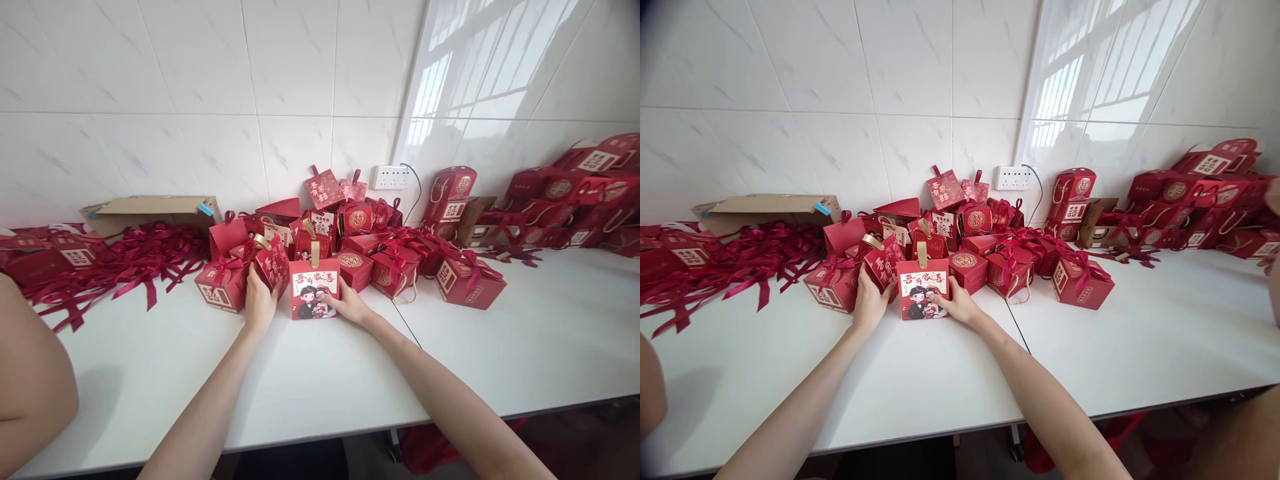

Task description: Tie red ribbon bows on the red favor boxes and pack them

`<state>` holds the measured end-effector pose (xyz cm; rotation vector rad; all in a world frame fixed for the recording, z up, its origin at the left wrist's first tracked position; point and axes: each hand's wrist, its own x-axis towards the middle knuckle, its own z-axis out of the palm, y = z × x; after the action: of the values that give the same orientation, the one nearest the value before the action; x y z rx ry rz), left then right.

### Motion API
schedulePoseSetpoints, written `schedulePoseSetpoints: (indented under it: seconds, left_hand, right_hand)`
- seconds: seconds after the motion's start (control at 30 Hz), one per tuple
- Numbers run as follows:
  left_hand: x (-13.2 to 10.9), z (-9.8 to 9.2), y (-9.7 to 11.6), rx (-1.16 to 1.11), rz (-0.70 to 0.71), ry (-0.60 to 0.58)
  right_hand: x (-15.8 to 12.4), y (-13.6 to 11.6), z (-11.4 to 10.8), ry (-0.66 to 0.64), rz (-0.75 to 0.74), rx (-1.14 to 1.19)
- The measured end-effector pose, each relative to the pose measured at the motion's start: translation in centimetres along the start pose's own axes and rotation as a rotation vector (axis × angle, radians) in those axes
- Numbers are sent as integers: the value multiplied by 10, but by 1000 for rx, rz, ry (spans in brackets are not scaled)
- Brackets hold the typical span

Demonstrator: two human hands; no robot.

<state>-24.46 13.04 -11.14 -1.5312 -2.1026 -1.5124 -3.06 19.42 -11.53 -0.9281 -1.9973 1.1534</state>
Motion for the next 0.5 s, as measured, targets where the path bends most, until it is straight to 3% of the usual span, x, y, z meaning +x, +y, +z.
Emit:
schedulePoseSetpoints:
  seconds: [0.13,0.2,0.27,0.37,0.43,0.5]
  left_hand:
    - [-1,-7,10,18,-50,10]
    - [-4,-10,18,-45,58,95]
    - [-9,-9,23,-140,263,153]
    - [-18,-2,28,-249,467,41]
    - [-23,4,30,-299,426,-90]
    - [-26,7,32,-366,278,-160]
  right_hand:
    - [0,-1,0,-10,-4,3]
    - [-1,-1,-1,-14,1,7]
    - [-2,-2,-1,-5,2,6]
    - [-3,-2,0,-7,-25,6]
    - [-2,0,1,-12,-47,-1]
    - [-1,2,2,-14,-57,-22]
